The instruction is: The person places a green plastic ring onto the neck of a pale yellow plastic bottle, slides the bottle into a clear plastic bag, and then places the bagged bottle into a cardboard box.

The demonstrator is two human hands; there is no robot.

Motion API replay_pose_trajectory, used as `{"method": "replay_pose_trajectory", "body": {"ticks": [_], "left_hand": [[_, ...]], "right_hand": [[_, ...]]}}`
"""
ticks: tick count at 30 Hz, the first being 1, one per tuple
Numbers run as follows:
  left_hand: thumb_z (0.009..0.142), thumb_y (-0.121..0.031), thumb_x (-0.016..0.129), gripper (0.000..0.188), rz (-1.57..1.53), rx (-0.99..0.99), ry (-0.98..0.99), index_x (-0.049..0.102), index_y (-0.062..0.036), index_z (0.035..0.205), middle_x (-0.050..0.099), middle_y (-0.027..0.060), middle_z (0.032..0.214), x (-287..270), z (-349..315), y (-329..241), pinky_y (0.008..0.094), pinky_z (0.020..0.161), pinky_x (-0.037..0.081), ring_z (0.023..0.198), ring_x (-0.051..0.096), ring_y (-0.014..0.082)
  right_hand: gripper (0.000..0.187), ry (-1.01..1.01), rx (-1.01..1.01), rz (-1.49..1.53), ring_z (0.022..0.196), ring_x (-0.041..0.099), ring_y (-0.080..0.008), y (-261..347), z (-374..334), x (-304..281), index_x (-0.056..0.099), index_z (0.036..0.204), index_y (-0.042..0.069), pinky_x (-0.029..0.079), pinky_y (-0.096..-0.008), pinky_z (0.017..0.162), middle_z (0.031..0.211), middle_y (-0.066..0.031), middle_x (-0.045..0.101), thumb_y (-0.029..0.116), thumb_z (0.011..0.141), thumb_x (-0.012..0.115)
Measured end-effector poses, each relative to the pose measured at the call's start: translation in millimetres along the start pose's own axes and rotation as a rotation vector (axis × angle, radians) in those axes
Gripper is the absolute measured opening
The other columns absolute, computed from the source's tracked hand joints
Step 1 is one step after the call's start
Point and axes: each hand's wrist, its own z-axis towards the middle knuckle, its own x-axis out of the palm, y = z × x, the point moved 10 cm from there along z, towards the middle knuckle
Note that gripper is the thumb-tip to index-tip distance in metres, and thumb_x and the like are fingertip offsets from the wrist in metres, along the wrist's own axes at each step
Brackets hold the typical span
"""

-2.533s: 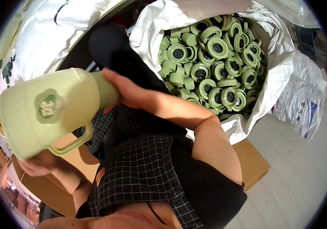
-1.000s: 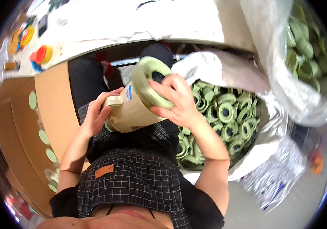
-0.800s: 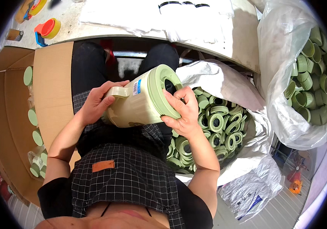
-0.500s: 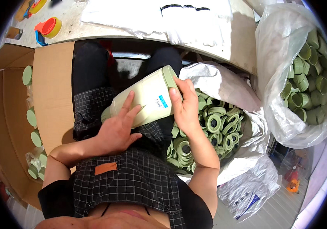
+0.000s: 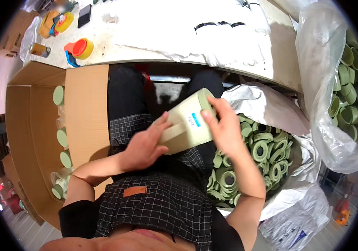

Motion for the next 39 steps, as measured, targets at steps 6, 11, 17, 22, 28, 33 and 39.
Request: {"method": "replay_pose_trajectory", "body": {"ticks": [6,11,17,22,28,33,39], "left_hand": [[0.097,-0.016,0.057,0.023,0.052,0.147,-0.426,0.069,0.0023,0.087,0.067,0.0118,0.084,-116.6,97.8,23.5,0.0323,0.075,0.052,0.078,0.065,0.0234],[0.085,-0.017,0.072,0.015,0.428,0.240,-0.581,0.071,-0.0022,0.083,0.067,0.0126,0.084,-152.8,258.0,76.3,0.0415,0.078,0.051,0.083,0.064,0.0315],[0.090,-0.025,0.064,0.024,0.146,-0.229,-0.338,0.072,-0.0024,0.093,0.072,0.0173,0.095,-154.6,313.6,193.0,0.0422,0.081,0.052,0.089,0.068,0.0348],[0.090,-0.021,0.059,0.023,0.156,-0.273,-0.453,0.071,-0.0014,0.093,0.071,0.0186,0.092,-159.3,288.5,218.3,0.0423,0.085,0.052,0.094,0.068,0.0334],[0.091,-0.010,0.057,0.018,0.049,0.512,-0.204,0.072,-0.0015,0.088,0.070,0.0101,0.083,-62.8,269.3,39.2,0.0349,0.076,0.051,0.079,0.063,0.0178],[0.094,-0.009,0.059,0.016,-0.763,0.116,-0.221,0.074,-0.0023,0.093,0.074,0.0122,0.092,-41.9,210.4,27.2,0.0309,0.081,0.052,0.086,0.068,0.0152],[0.103,-0.017,0.054,0.025,-0.849,0.182,-0.150,0.063,0.0007,0.088,0.067,0.0073,0.079,-20.7,179.5,1.6,0.0309,0.075,0.052,0.078,0.065,0.0147]], "right_hand": [[0.047,0.007,-0.083,0.264,0.110,0.055,-0.0244,-33.6,34.9,-15.4,0.059,0.133,0.000,0.041,-0.0350,0.101,0.118,-0.0143,0.057,0.032,0.099,0.059],[0.047,0.082,-0.143,0.106,0.119,0.052,-0.0315,-15.9,47.5,-3.4,0.060,0.132,0.003,0.038,-0.0389,0.106,0.123,-0.0162,0.056,0.030,0.094,0.064],[0.037,0.082,0.006,0.427,0.101,0.058,-0.0165,-47.0,60.5,-15.7,0.062,0.126,0.000,0.045,-0.0290,0.093,0.105,-0.0062,0.059,0.022,0.096,0.065],[0.030,0.203,-0.044,0.715,0.091,0.063,-0.0139,-7.8,96.5,15.8,0.062,0.115,-0.004,0.050,-0.0297,0.086,0.092,-0.0063,0.067,0.022,0.100,0.061],[0.035,-0.247,0.044,0.524,0.099,0.057,-0.0117,-72.6,93.4,-8.4,0.057,0.123,-0.001,0.046,-0.0266,0.090,0.108,-0.0067,0.061,0.011,0.093,0.070],[0.019,-0.314,-0.022,0.496,0.083,0.060,-0.0125,-109.3,85.2,-29.6,0.064,0.110,-0.001,0.048,-0.0251,0.074,0.101,-0.0042,0.066,0.009,0.094,0.067],[0.023,-0.368,-0.154,0.354,0.087,0.060,-0.0136,-51.7,72.6,-20.9,0.064,0.105,-0.002,0.047,-0.0264,0.082,0.094,-0.0055,0.065,0.003,0.083,0.067]]}}
